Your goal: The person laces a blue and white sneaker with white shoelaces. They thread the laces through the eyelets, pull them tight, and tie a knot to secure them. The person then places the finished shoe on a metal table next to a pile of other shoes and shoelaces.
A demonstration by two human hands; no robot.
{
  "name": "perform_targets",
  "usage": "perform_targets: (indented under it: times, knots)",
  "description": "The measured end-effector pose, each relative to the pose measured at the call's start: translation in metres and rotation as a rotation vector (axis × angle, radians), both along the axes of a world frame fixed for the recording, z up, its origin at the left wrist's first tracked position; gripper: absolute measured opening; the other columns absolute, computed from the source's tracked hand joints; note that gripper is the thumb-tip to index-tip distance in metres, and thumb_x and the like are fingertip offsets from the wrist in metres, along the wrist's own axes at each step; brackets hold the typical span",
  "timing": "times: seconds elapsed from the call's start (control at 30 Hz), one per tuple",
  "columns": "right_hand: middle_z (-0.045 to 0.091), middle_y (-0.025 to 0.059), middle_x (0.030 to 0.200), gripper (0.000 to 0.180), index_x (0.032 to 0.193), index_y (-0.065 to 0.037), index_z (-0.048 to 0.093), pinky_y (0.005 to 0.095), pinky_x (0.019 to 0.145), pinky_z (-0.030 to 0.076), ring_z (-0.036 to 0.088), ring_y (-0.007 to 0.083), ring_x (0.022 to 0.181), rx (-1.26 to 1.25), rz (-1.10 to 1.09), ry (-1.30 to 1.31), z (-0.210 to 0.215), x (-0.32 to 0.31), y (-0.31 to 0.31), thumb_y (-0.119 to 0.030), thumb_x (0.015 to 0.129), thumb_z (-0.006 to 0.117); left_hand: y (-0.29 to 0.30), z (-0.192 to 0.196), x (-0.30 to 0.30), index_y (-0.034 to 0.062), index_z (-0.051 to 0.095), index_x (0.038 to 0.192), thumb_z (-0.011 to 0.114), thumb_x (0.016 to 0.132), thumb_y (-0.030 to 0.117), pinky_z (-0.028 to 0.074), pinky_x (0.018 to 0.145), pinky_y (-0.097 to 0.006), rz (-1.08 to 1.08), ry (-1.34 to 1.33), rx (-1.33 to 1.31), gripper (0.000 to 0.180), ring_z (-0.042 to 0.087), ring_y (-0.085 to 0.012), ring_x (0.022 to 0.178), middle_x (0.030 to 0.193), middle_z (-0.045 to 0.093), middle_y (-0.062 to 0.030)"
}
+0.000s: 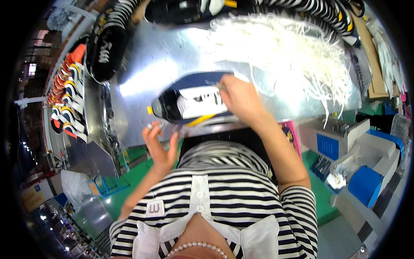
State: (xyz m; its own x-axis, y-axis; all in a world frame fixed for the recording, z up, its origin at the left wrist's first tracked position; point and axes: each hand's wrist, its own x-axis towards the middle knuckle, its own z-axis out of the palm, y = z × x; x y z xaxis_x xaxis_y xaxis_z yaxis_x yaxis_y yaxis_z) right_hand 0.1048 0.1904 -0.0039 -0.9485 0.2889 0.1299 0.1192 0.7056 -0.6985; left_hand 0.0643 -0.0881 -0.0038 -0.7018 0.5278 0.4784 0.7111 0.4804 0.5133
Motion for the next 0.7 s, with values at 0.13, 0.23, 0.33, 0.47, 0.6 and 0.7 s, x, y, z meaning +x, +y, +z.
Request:
perform_targets:
  times: [0.13,0.23,0.33,0.47,0.6,0.7]
  knots:
    - [0.065,0.0179,0.085,0.013,0.089,-0.001,0.06,0.0451,0.068,0.05,0.064,0.0377,0.078,-0.016,0.068,0.012,-0.001,-0.008,-0.005,-0.009,0.08,0.064,-0.007,-0.013,0.027,-0.0015,0.035,0.14,0.061,0.091,-0.003,0.048,0.089,-0.034,0.089,-1.342,0.871,0.056,0.058,-0.0238,0.11,0.14,0.043,-0.0179]
    - [0.063,0.0162,0.077,0.013,0.089,-0.001,0.062,0.0376,0.062,0.05,0.063,0.0315,0.067,-0.067,0.02,0.073,0.005,-0.01,-0.001,-0.007,0.078,0.065,0.008,-0.005,0.001,0.0041,0.043,0.136,0.061,0.096,0.013,0.045,0.076,-0.03,-0.153,-1.771,0.964,0.045,0.057,-0.0161,0.092,0.125,0.054,-0.0115]
    - [0.06,0.0067,0.071,0.008,0.089,-0.001,0.063,0.0278,0.056,0.044,0.057,0.0151,0.06,-0.234,-0.01,0.091,0.009,-0.014,0.004,-0.006,0.082,0.063,0.027,-0.002,-0.03,0.0057,0.045,0.135,0.062,0.094,0.029,0.046,0.081,-0.032,-0.307,-1.701,0.951,0.051,0.056,-0.015,0.093,0.12,0.056,-0.0039]
    - [0.057,-0.0041,0.069,0.013,0.091,-0.001,0.063,0.0208,0.057,0.039,0.048,0.0035,0.064,-0.739,-0.008,0.071,0.001,-0.033,-0.012,-0.012,0.087,0.067,0.044,0.016,-0.06,0.0039,0.04,0.142,0.064,0.093,0.036,0.041,0.106,-0.042,-0.648,-1.858,1.228,0.064,0.056,-0.0254,0.12,0.129,0.058,-0.014]
    - [0.056,-0.0063,0.071,0.015,0.095,-0.002,0.063,0.0199,0.057,0.035,0.046,0.0021,0.064,-1.041,-0.151,0.1,0.002,-0.047,-0.007,-0.015,0.09,0.068,0.037,0.11,-0.103,-0.002,0.053,0.13,0.061,0.094,0.012,0.049,0.094,-0.035,-0.332,-1.145,0.795,0.039,0.061,-0.0184,0.108,0.119,0.064,-0.0114]
    - [0.056,-0.0042,0.065,0.017,0.094,-0.002,0.065,0.0224,0.053,0.034,0.044,0.0033,0.06,-0.547,-0.413,0.146,-0.006,-0.024,0.033,-0.017,0.088,0.07,0.027,0.106,-0.175,-0.0077,0.059,0.111,0.063,0.094,0.014,0.05,0.079,-0.03,0.049,-0.408,0.241,0.028,0.066,-0.0193,0.089,0.101,0.069,-0.0133]
